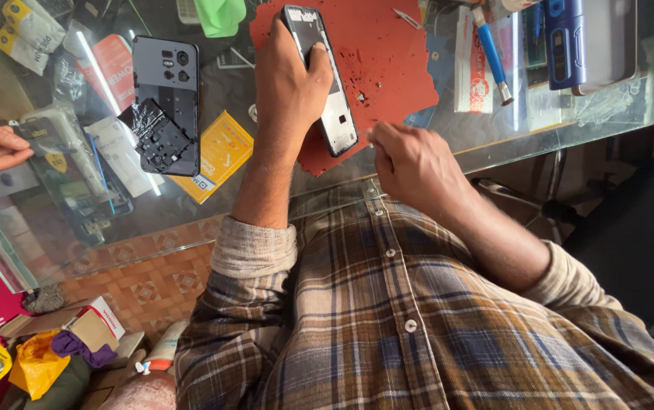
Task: The person holds a disassembled smartphone frame on a red mat and scrapes old adhesive and debris from its edges with a small pry tool, at one point picking up a glue bottle and applying liquid to the frame before continuing to scrape and clean the phone body.
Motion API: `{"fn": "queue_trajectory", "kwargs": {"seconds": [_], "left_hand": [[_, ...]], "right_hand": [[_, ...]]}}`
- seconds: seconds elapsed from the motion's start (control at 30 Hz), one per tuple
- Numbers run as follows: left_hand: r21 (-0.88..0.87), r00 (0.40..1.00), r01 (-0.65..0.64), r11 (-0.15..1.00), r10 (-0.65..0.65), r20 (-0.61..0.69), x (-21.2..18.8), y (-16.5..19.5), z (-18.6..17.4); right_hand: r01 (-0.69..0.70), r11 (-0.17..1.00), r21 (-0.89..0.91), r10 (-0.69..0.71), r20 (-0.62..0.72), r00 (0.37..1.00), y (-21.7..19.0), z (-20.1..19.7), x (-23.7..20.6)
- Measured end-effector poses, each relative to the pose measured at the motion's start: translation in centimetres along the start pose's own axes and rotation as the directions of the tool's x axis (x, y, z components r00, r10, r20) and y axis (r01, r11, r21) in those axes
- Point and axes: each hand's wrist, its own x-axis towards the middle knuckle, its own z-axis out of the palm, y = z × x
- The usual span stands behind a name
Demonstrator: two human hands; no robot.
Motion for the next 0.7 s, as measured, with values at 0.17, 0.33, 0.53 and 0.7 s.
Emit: {"fn": "queue_trajectory", "kwargs": {"seconds": [0.17, 0.33, 0.53, 0.7], "left_hand": [[-0.010, 0.999, 0.044, 0.999, -0.044, 0.021, -0.2, 0.0, 0.0], [-0.004, 0.999, 0.048, 0.999, -0.048, 0.008, -0.2, -0.1, 0.1], [-0.037, 1.000, 0.030, 0.999, -0.030, 0.008, -0.3, -0.5, 0.1], [0.026, 0.998, -0.042, 0.999, 0.043, -0.039, -0.3, -0.7, 0.2]], "right_hand": [[-0.034, 0.999, -0.038, 0.033, -0.013, 0.999, -0.7, 0.9, -1.1], [-0.010, 0.998, -0.057, 0.007, -0.045, 0.999, -0.4, 1.5, -1.2], [-0.001, 0.997, -0.078, -0.005, -0.066, 0.998, -0.2, 2.0, -0.2], [0.001, 0.993, -0.117, -0.004, -0.024, 1.000, -0.3, 1.8, -0.7]]}}
